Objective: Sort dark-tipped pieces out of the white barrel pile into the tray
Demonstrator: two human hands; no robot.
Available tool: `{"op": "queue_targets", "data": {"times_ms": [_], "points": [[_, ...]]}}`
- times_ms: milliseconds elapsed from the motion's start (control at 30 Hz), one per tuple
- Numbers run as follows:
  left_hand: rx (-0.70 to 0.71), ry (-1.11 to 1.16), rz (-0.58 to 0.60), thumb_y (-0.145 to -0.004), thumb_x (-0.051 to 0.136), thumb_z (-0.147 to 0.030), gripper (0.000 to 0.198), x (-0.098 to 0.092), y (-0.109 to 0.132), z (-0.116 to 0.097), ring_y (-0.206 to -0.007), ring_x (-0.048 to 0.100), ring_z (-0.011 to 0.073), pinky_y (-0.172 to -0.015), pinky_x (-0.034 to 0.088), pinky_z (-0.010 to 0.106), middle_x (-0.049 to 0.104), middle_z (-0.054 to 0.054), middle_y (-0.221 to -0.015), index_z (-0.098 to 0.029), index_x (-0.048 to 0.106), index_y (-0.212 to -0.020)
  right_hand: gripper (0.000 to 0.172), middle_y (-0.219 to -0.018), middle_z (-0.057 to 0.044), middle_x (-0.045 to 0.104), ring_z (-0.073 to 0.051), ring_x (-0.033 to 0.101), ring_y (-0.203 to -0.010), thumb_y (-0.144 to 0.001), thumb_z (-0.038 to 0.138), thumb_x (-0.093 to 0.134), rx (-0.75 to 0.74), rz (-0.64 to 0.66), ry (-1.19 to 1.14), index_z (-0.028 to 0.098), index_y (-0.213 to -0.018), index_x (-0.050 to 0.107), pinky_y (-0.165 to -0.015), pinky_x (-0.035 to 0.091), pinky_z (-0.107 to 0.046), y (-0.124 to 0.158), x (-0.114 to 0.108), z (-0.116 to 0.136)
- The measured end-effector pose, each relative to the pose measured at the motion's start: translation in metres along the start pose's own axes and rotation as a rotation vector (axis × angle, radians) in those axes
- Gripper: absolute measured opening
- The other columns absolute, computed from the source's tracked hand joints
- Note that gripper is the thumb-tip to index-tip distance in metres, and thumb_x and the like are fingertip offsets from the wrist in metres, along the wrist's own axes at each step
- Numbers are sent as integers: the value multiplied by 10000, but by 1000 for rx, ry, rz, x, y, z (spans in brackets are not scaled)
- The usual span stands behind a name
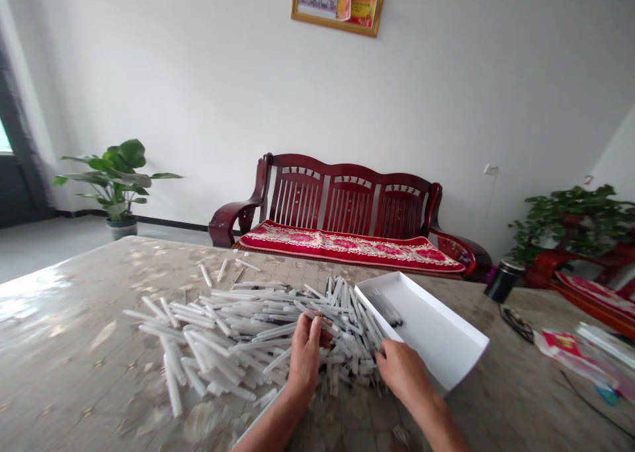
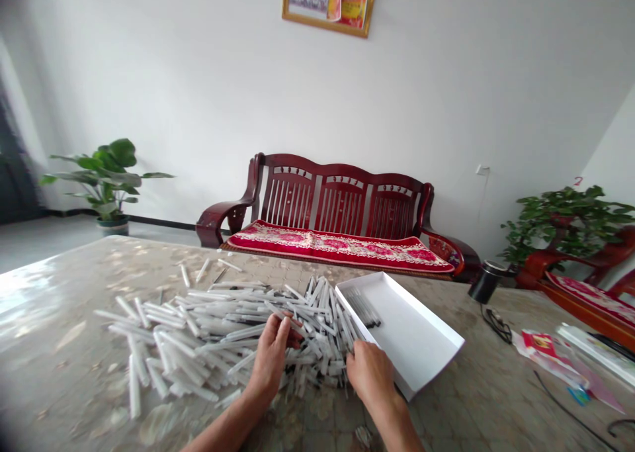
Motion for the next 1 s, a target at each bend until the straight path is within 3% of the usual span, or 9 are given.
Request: {"op": "queue_targets", "data": {"times_ms": [167, 467, 600, 700, 867, 1000], "points": [[-97, 106, 1, -780, 607, -558, 385, -1, -2, 8, -631, 651, 149, -537, 524, 257, 648, -13, -795, -208, 531, -921, 239, -921, -137, 760, -289, 724, -872, -870, 223, 466, 62, -12, 21, 202, -841, 702, -629, 434, -303, -1, -11, -6], [-282, 369, -66, -780, 698, -458, 372, -2, -4, 19, -699, 741, 187, -693, 608, 339, 719, 49, -909, -219, 469, -952, 202, -891, -102, 755, -248, 718, -798, -936, 240, 448, 2, -238, 60, 198, -874, 636, -581, 383, -271, -6, -59, -18], [-333, 420, -119, -835, 678, -375, 293, -5, -5, 24, -714, 753, 206, -695, 617, 347, 734, 81, -948, -220, 456, -947, 192, -867, -44, 744, -218, 713, -783, -946, 270, 428, -198, -349, -161, 227, -858, 592, -608, 412, -257, -4, -51, -4], [-340, 444, -143, -897, 610, -306, 184, -6, -5, 24, -728, 757, 210, -690, 620, 344, 737, 79, -942, -214, 457, -942, 188, -802, -28, 727, -197, 704, -713, -939, 289, 420, -310, -353, -321, 237, -843, 572, -603, 431, -249, -1, -35, 6], [-347, 469, -193, -963, 493, -233, 75, -7, -6, 21, -675, 747, 176, -680, 622, 340, 742, 86, -931, -197, 466, -903, 203, -730, -20, 699, -186, 680, -638, -932, 322, 408, -358, -358, -435, 245, -817, 557, -578, 435, -246, 3, -22, 6], [-355, 499, -213, -964, 489, -202, 82, -8, -5, 19, -711, 756, 196, -676, 622, 339, 746, 95, -939, -195, 459, -888, 203, -732, -16, 694, -187, 684, -653, -931, 328, 410, -367, -370, -443, 248, -816, 556, -580, 439, -247, 4, -18, 0]]}}
Point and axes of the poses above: each hand's wrist, its own y-axis away from the middle knuckle, its own x-axis out of the palm, z = x × y, the point moved 8 cm from there along -y, towards the middle knuckle
